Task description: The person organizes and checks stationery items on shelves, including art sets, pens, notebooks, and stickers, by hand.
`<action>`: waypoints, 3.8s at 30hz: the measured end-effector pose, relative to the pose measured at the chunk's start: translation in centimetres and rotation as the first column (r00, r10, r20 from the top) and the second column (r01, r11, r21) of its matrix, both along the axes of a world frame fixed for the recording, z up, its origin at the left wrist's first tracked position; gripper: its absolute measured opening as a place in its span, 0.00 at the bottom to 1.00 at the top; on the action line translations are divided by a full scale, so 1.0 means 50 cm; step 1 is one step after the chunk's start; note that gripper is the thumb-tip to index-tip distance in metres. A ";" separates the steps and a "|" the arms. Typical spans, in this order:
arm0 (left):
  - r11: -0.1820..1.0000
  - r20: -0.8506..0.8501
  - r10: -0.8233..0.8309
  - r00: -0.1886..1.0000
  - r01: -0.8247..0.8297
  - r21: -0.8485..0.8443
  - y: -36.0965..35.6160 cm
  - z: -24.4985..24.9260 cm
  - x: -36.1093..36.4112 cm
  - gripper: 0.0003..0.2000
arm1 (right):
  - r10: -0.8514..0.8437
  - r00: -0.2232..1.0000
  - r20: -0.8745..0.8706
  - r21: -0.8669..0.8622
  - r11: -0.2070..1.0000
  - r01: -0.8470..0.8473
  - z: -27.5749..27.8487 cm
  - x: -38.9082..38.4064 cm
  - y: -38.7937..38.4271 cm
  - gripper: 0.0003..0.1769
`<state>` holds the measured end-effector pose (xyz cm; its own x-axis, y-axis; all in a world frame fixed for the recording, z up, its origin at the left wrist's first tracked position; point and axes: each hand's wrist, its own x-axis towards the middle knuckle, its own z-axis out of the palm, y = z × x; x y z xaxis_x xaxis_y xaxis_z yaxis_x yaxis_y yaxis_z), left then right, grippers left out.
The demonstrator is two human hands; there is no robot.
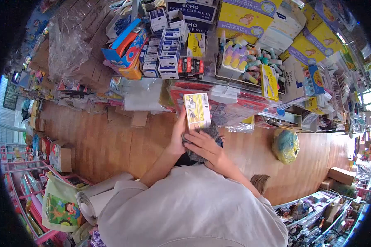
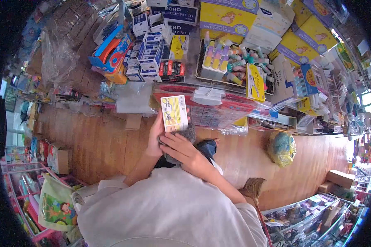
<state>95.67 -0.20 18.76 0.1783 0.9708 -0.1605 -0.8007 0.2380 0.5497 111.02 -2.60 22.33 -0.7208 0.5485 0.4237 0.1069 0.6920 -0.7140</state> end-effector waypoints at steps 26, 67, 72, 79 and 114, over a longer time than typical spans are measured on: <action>0.949 -0.357 0.254 0.899 -0.303 -0.087 -0.053 -0.115 0.040 0.19 | -0.248 0.956 -0.155 0.015 0.967 0.253 -0.004 -0.033 0.056 0.29; 0.996 -0.663 0.084 0.744 -0.037 0.085 0.054 -0.013 0.018 0.17 | -0.961 0.177 -0.211 -0.856 0.269 0.442 -0.063 0.267 0.237 0.12; 0.923 -0.726 0.340 0.598 -0.062 0.380 0.119 0.009 -0.010 0.13 | -0.979 0.105 -0.172 -0.842 0.202 0.501 -0.058 0.258 0.229 0.14; 0.719 -0.713 0.693 0.106 -0.032 0.694 0.353 0.067 -0.041 0.11 | -0.955 0.273 -0.117 -0.843 0.241 0.481 -0.100 0.246 0.133 0.14; 0.879 -0.731 0.459 -0.504 0.137 0.458 0.564 0.052 -0.051 0.15 | -0.852 0.518 0.083 -0.886 0.175 0.430 -0.157 0.201 0.009 0.14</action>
<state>93.13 28.00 21.34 -0.0939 0.9139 0.3950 0.9050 -0.0870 0.4163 121.08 -2.17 14.49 0.1762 0.9194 -0.3517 -0.1751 -0.3223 -0.9303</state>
